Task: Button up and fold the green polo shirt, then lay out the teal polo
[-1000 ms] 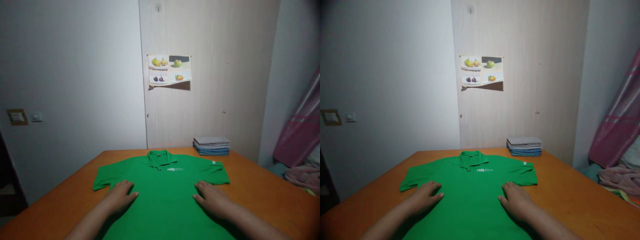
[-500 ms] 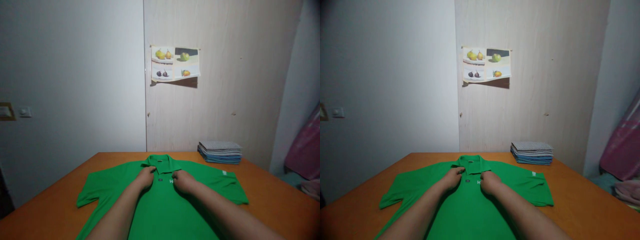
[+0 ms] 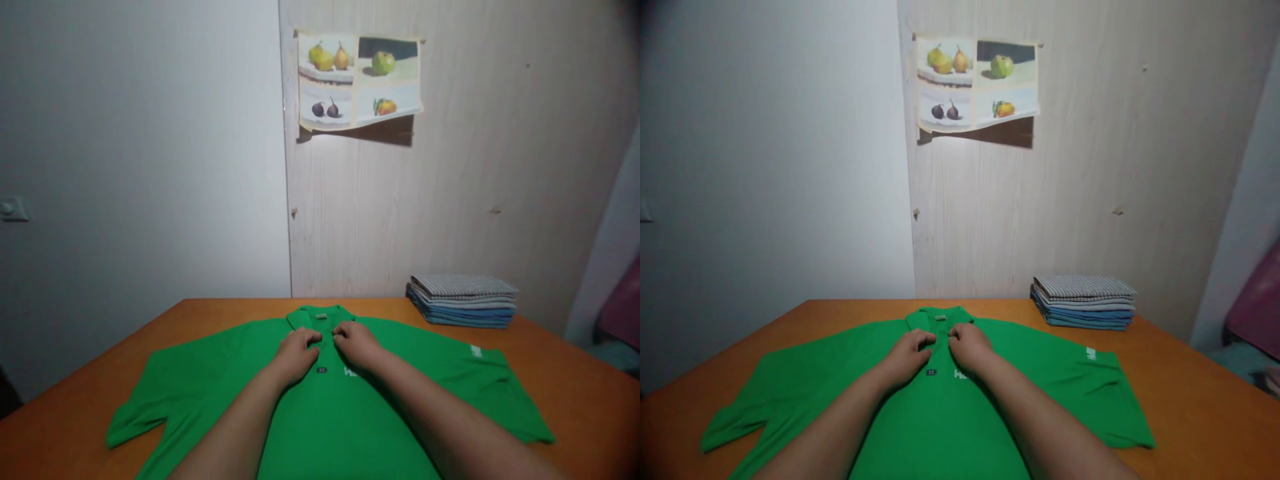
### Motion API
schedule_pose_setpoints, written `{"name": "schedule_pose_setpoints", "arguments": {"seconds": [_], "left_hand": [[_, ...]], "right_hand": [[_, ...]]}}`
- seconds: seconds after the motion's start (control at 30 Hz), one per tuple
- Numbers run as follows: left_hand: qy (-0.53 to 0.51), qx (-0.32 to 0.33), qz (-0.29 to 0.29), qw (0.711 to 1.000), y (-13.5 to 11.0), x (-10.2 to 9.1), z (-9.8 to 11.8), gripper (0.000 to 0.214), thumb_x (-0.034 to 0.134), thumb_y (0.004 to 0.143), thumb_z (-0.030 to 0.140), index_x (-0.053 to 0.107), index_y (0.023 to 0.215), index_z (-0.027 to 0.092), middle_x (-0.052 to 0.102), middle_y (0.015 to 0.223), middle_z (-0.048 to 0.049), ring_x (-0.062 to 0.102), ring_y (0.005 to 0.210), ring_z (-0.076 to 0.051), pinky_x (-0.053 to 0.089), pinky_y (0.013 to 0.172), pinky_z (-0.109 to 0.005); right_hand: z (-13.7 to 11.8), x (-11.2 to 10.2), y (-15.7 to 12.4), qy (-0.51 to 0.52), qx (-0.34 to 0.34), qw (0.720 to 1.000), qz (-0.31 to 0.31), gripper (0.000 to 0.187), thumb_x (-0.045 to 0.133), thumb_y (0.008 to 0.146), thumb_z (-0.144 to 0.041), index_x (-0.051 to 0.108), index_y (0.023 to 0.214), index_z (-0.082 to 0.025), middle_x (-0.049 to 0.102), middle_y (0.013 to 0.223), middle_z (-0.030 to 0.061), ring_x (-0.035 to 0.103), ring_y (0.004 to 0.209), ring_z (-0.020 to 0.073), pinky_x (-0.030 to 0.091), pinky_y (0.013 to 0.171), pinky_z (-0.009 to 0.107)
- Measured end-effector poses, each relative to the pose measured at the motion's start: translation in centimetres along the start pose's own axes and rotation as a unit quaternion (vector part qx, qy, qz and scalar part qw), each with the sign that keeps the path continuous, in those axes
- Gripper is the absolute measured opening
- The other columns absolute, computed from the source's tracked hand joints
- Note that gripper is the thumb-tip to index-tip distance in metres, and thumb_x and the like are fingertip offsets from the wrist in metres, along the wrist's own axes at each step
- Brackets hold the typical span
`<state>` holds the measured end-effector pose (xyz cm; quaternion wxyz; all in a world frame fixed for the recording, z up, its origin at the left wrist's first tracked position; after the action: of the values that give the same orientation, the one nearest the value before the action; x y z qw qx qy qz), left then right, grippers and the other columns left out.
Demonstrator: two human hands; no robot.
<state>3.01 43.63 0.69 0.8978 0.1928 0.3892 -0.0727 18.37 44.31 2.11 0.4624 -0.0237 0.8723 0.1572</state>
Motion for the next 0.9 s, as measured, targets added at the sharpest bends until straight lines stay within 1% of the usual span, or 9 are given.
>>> {"name": "schedule_pose_setpoints", "arguments": {"seconds": [0.1, 0.2, 0.3, 0.37, 0.43, 0.53, 0.7, 0.8, 0.9], "left_hand": [[-0.035, -0.007, -0.002, 0.999, -0.2, -0.3, 0.1, 0.041, 0.06, 0.075, 0.014, 0.073, 0.113, 0.019, 0.073, 0.118, -0.0073, 0.064, 0.112, -0.023, 0.047, 0.102, -0.034], [-0.033, -0.018, -0.021, 0.999, -0.7, -0.5, 0.9, 0.041, 0.069, 0.078, 0.033, 0.073, 0.116, 0.02, 0.072, 0.119, -0.0087, 0.064, 0.113, -0.026, 0.047, 0.1, -0.036], [0.049, -0.029, -0.04, 0.998, -1.4, -0.7, 2.0, 0.063, 0.079, 0.067, 0.056, 0.072, 0.121, 0.024, 0.069, 0.122, -0.01, 0.059, 0.118, -0.034, 0.045, 0.101, -0.044], [0.088, -0.028, -0.043, 0.995, -1.7, -0.8, 2.4, 0.068, 0.08, 0.064, 0.061, 0.071, 0.123, 0.026, 0.068, 0.123, -0.01, 0.057, 0.12, -0.037, 0.042, 0.102, -0.048], [0.071, -0.019, -0.043, 0.996, -1.6, -0.8, 2.5, 0.059, 0.076, 0.07, 0.058, 0.073, 0.119, 0.026, 0.069, 0.119, -0.0091, 0.058, 0.117, -0.035, 0.043, 0.101, -0.046], [-0.041, -0.021, -0.013, 0.999, -1.0, -1.1, 1.4, 0.033, 0.064, 0.082, 0.04, 0.074, 0.106, 0.02, 0.072, 0.106, -0.0069, 0.064, 0.104, -0.025, 0.047, 0.093, -0.036], [-0.127, -0.063, 0.066, 0.988, -0.3, -2.2, -1.2, 0.019, 0.052, 0.076, 0.015, 0.068, 0.086, 0.018, 0.068, 0.082, -0.0008, 0.061, 0.08, -0.016, 0.047, 0.074, -0.026], [-0.109, -0.062, 0.11, 0.986, -0.4, -3.0, -1.4, 0.014, 0.052, 0.075, 0.014, 0.065, 0.079, 0.019, 0.063, 0.074, 0.0013, 0.057, 0.073, -0.015, 0.043, 0.067, -0.025], [-0.098, -0.057, 0.113, 0.987, -0.3, -3.1, -1.2, 0.011, 0.054, 0.077, 0.017, 0.065, 0.078, 0.019, 0.06, 0.069, 0.0027, 0.055, 0.068, -0.014, 0.04, 0.062, -0.024]], "right_hand": [[1.0, -0.5, -0.3, 0.03, 0.018, 0.998, 0.046, 0.019, 0.052, 0.084, -0.017, 0.07, 0.089, -0.02, 0.073, 0.088, 0.004, 0.063, 0.084, 0.0185, 0.038, 0.07, 0.026], [0.9, -1.1, -0.6, 0.051, 0.011, 0.996, 0.075, 0.025, 0.052, 0.083, -0.017, 0.067, 0.102, -0.02, 0.069, 0.081, 0.002, 0.059, 0.074, 0.0171, 0.035, 0.064, 0.026], [-0.1, -1.1, -0.7, 0.067, -0.021, 0.996, 0.063, 0.051, 0.052, 0.08, -0.014, 0.059, 0.13, -0.021, 0.066, 0.077, -0.0003, 0.057, 0.068, 0.0164, 0.034, 0.063, 0.026], [-0.9, -0.6, -0.8, 0.061, -0.053, 0.996, 0.031, 0.053, 0.053, 0.079, -0.013, 0.061, 0.13, -0.024, 0.068, 0.081, 0.0001, 0.058, 0.071, 0.0167, 0.034, 0.064, 0.026], [-1.3, 0.0, -0.9, 0.044, -0.076, 0.996, 0.0, 0.034, 0.054, 0.08, -0.016, 0.071, 0.108, -0.024, 0.071, 0.083, 0.0014, 0.06, 0.075, 0.0173, 0.035, 0.066, 0.026], [-1.0, 0.3, -0.9, 0.051, -0.087, 0.995, -0.014, 0.017, 0.052, 0.085, -0.023, 0.068, 0.08, -0.021, 0.069, 0.077, 0.0013, 0.058, 0.073, 0.0164, 0.035, 0.065, 0.026], [-0.3, -0.1, -0.6, 0.103, -0.083, 0.991, 0.024, 0.012, 0.051, 0.084, -0.022, 0.059, 0.074, -0.021, 0.06, 0.068, -0.0028, 0.052, 0.066, 0.0134, 0.035, 0.063, 0.023], [0.0, -0.3, -0.5, 0.122, -0.075, 0.989, 0.041, 0.012, 0.051, 0.083, -0.021, 0.057, 0.071, -0.021, 0.057, 0.064, -0.0037, 0.05, 0.065, 0.0132, 0.035, 0.063, 0.023], [0.1, -0.4, -0.5, 0.132, -0.071, 0.987, 0.05, 0.012, 0.051, 0.082, -0.021, 0.056, 0.071, -0.021, 0.055, 0.062, -0.0042, 0.049, 0.064, 0.0132, 0.034, 0.063, 0.023]]}}
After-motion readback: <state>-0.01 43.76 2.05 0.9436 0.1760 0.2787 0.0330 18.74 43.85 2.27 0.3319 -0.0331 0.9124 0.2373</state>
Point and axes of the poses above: each hand's wrist, its own y-axis towards the middle knuckle, its own x-axis out of the palm, z = x × y, the point moved 10 cm from there along y, towards the middle knuckle
